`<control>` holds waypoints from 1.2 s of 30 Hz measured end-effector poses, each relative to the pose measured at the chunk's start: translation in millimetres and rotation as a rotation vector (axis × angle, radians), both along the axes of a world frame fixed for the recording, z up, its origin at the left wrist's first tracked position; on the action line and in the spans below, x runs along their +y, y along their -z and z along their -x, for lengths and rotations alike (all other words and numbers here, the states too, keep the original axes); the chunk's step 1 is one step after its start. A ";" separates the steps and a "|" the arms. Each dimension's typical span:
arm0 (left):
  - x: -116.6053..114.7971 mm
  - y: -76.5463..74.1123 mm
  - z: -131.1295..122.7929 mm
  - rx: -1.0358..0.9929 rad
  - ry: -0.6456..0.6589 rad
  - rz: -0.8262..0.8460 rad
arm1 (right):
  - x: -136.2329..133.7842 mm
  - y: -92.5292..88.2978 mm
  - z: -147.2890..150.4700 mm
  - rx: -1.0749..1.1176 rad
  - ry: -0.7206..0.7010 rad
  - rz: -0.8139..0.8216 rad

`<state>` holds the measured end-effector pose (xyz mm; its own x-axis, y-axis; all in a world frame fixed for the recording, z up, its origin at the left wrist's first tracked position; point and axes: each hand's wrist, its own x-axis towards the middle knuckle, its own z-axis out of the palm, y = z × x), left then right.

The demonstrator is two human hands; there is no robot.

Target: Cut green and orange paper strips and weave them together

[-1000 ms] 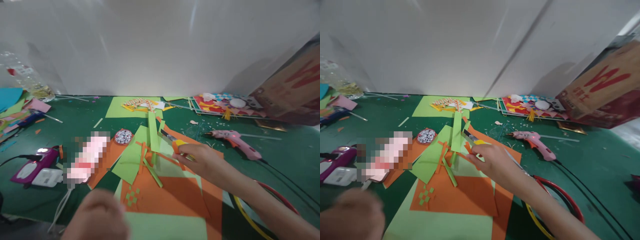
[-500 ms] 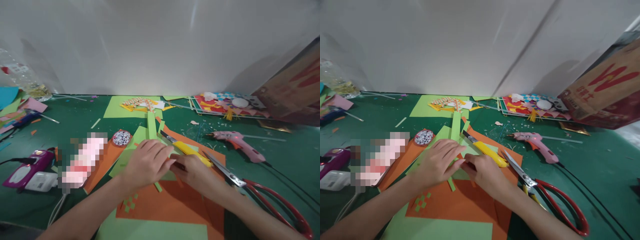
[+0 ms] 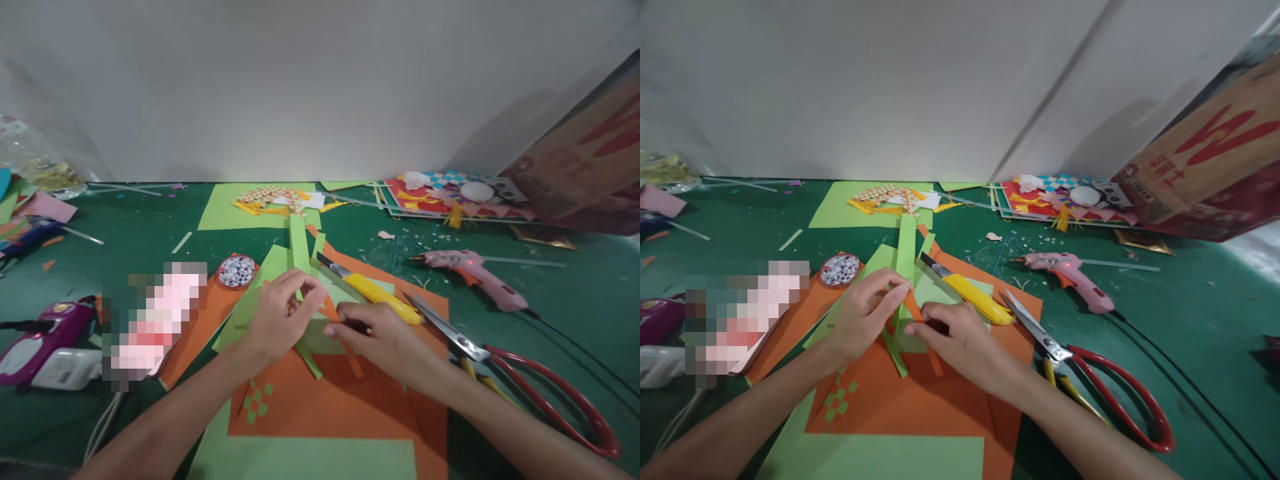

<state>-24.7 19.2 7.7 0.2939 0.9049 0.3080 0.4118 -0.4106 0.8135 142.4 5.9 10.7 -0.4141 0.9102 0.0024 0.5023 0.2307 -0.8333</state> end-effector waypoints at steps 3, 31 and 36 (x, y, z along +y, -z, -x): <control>-1.2 -2.7 -1.0 -0.036 0.053 0.084 | 0.7 1.7 -0.3 0.006 0.000 0.019; -1.6 -9.9 -0.5 -0.315 0.151 0.186 | 1.7 -2.9 -10.8 0.524 -0.174 0.581; -1.0 -10.9 -1.5 -0.276 0.133 0.260 | 0.5 -5.5 -8.3 0.535 -0.122 0.590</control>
<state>-23.2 18.2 18.6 0.3520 0.9226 0.1577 0.1203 -0.2117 0.9699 150.6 6.4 16.2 -0.5896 0.7717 -0.2385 0.0004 -0.2950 -0.9555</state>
